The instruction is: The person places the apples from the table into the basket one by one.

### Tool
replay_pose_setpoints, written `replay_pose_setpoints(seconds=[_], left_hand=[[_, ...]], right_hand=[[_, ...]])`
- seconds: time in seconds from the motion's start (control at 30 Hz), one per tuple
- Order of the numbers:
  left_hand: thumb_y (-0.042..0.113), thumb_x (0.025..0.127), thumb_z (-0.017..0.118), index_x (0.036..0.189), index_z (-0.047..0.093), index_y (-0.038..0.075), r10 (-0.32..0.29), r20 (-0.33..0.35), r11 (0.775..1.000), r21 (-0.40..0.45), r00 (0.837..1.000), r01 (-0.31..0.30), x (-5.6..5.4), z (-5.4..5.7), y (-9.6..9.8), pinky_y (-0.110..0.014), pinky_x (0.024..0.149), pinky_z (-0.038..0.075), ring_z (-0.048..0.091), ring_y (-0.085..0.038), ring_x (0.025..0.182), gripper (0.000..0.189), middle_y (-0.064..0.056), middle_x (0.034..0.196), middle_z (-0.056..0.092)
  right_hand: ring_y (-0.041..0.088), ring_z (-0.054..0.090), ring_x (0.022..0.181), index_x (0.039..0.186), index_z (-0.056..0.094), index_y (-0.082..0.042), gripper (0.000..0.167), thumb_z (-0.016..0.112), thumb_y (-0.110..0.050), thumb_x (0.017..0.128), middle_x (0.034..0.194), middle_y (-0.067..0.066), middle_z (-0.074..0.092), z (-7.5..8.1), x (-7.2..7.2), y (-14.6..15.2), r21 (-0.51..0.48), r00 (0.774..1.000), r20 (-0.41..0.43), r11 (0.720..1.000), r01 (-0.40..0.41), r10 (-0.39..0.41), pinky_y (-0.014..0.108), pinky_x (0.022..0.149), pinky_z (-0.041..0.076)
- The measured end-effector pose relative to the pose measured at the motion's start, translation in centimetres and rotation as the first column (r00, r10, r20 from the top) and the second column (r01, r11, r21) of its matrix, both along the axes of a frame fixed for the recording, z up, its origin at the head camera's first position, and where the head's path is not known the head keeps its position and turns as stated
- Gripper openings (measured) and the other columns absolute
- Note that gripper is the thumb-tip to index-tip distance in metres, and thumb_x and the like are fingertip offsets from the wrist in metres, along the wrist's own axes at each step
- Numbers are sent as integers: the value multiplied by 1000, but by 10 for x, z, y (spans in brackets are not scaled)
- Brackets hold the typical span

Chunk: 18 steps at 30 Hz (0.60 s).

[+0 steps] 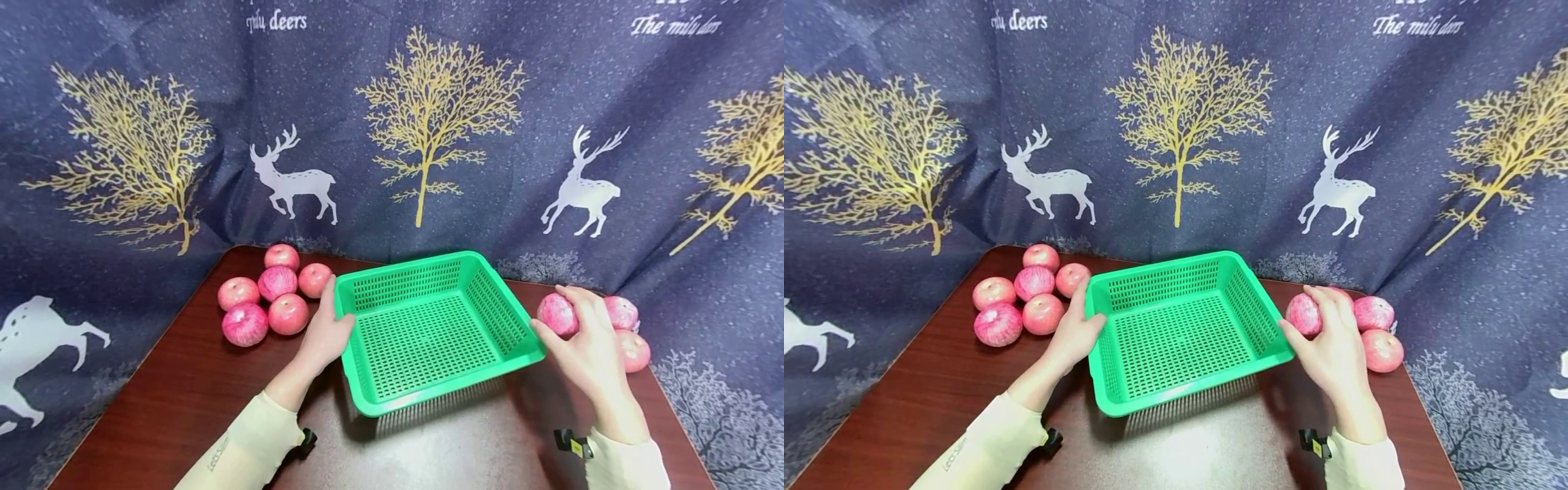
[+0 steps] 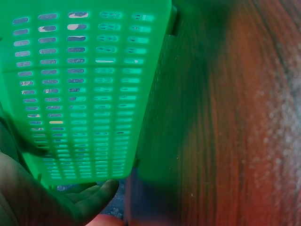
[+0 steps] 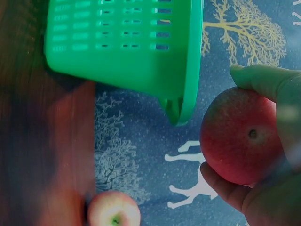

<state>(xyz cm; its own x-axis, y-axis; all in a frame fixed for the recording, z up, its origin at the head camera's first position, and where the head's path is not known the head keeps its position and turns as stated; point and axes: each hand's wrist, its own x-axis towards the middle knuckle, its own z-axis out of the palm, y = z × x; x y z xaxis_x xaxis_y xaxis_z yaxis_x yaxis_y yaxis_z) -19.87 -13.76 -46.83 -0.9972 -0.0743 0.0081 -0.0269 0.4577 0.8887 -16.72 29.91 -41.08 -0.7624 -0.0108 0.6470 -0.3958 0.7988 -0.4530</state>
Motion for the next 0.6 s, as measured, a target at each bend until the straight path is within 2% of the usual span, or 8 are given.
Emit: replay_pose_setpoints(seconds=[0.17, 0.33, 0.6], left_hand=[[16, 103, 58, 181, 9, 19, 3, -2, 1000, -13, 1000, -3, 1, -2, 0, -65, 118, 42, 58, -46, 139, 92, -24, 175, 38], [15, 103, 58, 181, 11, 19, 0, -19, 1000, -17, 1000, 0, 1, -3, 2, -65, 114, 45, 63, -46, 129, 91, -26, 173, 40], [15, 102, 58, 180, 11, 17, 6, -30, 1000, -17, 1000, -7, 1, -3, 0, -65, 118, 43, 61, -46, 136, 91, -25, 174, 40]], right_hand=[[42, 56, 136, 143, 70, -4, 73, 100, -13, 77, 143, 21, 65, 1, -2, -10, 14, 1000, -4, 1000, -21, 21, 9, 115, 27], [42, 57, 135, 143, 69, -4, 73, 100, -13, 78, 142, 20, 65, 1, -5, -17, 29, 999, -14, 998, -52, 52, 13, 116, 29], [40, 59, 134, 142, 69, -4, 72, 100, -14, 79, 142, 17, 66, 1, -8, -29, 33, 997, -15, 996, -80, 81, 14, 115, 31]])
